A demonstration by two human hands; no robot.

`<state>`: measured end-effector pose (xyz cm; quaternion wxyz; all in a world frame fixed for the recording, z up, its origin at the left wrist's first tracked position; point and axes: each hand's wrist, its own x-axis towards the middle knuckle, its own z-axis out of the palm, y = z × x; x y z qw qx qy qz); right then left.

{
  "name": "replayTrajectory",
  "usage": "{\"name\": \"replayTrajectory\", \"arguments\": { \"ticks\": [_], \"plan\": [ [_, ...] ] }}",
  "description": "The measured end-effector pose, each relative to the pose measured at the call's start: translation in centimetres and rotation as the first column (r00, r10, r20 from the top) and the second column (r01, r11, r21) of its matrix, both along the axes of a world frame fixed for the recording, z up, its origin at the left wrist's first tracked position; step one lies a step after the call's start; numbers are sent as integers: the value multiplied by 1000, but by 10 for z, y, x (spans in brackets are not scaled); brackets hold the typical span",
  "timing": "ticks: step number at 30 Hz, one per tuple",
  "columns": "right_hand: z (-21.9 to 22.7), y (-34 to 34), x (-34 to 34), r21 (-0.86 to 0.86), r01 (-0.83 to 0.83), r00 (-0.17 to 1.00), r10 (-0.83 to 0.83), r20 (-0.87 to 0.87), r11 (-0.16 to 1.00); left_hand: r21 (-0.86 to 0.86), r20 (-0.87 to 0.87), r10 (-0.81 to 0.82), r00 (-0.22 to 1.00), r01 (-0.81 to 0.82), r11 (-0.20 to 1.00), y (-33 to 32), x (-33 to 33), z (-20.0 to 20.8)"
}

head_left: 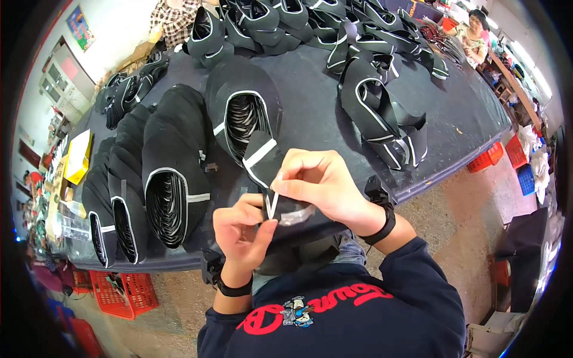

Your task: Applying adhesive strips and assembling upper components of shoes at a factory workbench.

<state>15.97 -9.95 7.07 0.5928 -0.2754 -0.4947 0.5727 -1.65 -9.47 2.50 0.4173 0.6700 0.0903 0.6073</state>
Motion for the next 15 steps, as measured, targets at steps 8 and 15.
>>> {"name": "replayTrajectory", "arguments": {
  "ticks": [8,15],
  "plan": [
    [-17,-4,-9,174,134,960,-171,222,976,11,19,-122,992,122,992,-1,-4,-3],
    [-12,-7,-7,216,86,933,-155,324,972,23,20,-135,991,134,991,-2,-5,0]
  ]
}}
